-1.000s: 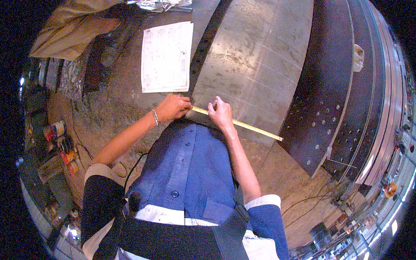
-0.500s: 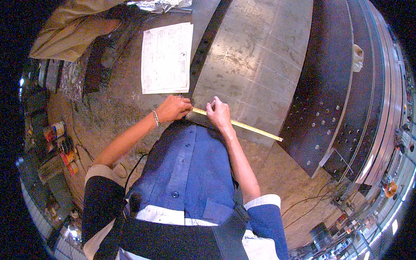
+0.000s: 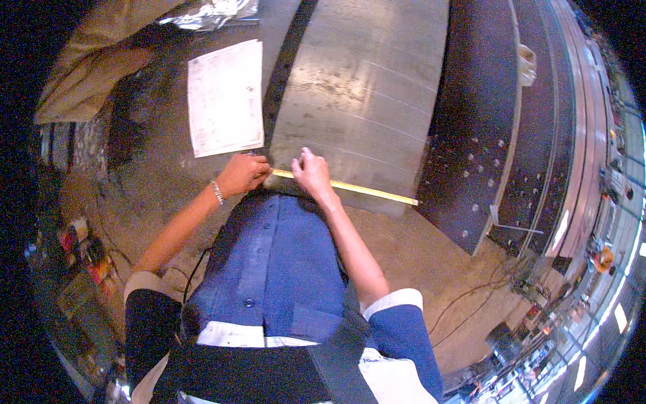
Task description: The person measures a large curved metal sheet using a yellow tape measure and marks points with a white marker. They repeatedly reposition the tape measure along the sheet's surface and make marks at measured intervals.
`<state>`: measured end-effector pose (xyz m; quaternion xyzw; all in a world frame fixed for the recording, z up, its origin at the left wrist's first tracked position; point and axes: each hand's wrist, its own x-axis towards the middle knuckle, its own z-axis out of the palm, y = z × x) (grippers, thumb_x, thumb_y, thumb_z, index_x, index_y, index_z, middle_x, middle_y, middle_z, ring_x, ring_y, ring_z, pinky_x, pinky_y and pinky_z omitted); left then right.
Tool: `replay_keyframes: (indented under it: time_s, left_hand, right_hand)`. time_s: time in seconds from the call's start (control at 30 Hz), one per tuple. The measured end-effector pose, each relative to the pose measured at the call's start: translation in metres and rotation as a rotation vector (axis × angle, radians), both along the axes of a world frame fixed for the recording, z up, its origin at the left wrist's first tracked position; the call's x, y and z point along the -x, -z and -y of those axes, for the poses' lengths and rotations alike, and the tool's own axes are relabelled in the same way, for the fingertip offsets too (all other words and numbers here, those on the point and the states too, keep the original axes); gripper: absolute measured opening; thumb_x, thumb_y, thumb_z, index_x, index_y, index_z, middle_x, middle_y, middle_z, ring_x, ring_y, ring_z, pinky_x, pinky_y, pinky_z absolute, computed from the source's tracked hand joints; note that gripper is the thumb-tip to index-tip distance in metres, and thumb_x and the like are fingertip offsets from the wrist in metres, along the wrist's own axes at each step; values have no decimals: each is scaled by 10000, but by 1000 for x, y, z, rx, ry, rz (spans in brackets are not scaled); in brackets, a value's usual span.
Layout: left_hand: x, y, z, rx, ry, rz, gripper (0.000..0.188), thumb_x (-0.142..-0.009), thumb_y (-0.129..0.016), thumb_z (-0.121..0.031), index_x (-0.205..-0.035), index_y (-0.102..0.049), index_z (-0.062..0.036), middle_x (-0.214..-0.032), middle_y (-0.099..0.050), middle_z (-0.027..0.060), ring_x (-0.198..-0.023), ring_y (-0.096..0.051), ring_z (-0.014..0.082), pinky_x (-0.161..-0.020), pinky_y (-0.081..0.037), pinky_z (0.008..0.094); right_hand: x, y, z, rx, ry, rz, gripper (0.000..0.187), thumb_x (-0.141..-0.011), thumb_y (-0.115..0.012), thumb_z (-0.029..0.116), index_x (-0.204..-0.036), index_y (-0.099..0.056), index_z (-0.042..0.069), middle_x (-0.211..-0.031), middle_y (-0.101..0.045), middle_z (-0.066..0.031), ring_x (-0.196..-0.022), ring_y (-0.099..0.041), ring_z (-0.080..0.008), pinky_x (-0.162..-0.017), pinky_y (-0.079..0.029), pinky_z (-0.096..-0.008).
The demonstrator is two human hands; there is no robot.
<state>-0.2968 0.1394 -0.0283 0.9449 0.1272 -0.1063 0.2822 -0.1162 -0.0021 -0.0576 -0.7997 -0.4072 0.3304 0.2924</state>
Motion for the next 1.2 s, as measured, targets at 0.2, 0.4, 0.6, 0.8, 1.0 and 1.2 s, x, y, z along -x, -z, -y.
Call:
replay_keyframes:
  time_s: [0.2,0.4,0.6,0.8,1.0,1.2]
  left_hand:
    - [-3,-5,0,-32,19,21,107,-815,-685,-172,-887,-701,-94,-868,-642,73,-803,-665,298,-703,-539,436]
    - [-3,-5,0,-50,28,36,111,-834,-678,-193,-875,-695,-92,-845,-626,74,-780,-660,295,-676,-536,435]
    - [-1,0,0,-27,20,77,128,-848,-667,-207,-899,-708,-97,-829,-618,74,-766,-656,293,-661,-532,435]
    - [-1,-1,-1,-27,21,19,112,-837,-670,-183,-910,-702,-104,-861,-633,66,-811,-664,284,-693,-535,432]
    - [-2,-3,-1,-29,22,-11,111,-841,-662,-185,-910,-699,-107,-878,-640,65,-848,-671,285,-717,-538,435]
    - [1,1,-1,-21,25,36,122,-846,-665,-196,-934,-705,-123,-864,-641,54,-823,-671,270,-708,-538,433]
  right_hand:
    - [-2,-2,1,5,-6,-63,230,-867,-654,182,-897,-572,-31,-769,-666,-251,-770,-673,-436,-717,-527,-507]
    - [-1,-3,0,-32,5,-53,215,-863,-654,167,-861,-563,-28,-742,-655,-241,-745,-666,-435,-700,-522,-503]
    - [-1,-1,0,-46,16,-57,207,-866,-649,163,-876,-569,-28,-746,-656,-241,-747,-665,-435,-696,-522,-503]
    - [0,-1,0,-30,24,-41,234,-863,-652,179,-966,-604,-26,-805,-678,-251,-787,-671,-444,-732,-533,-517]
    - [-3,5,1,30,-9,-58,257,-865,-650,231,-916,-588,-13,-782,-667,-257,-775,-665,-452,-724,-520,-532]
    - [-3,4,0,17,36,-120,212,-870,-655,201,-834,-598,0,-705,-662,-198,-681,-681,-353,-656,-519,-449]
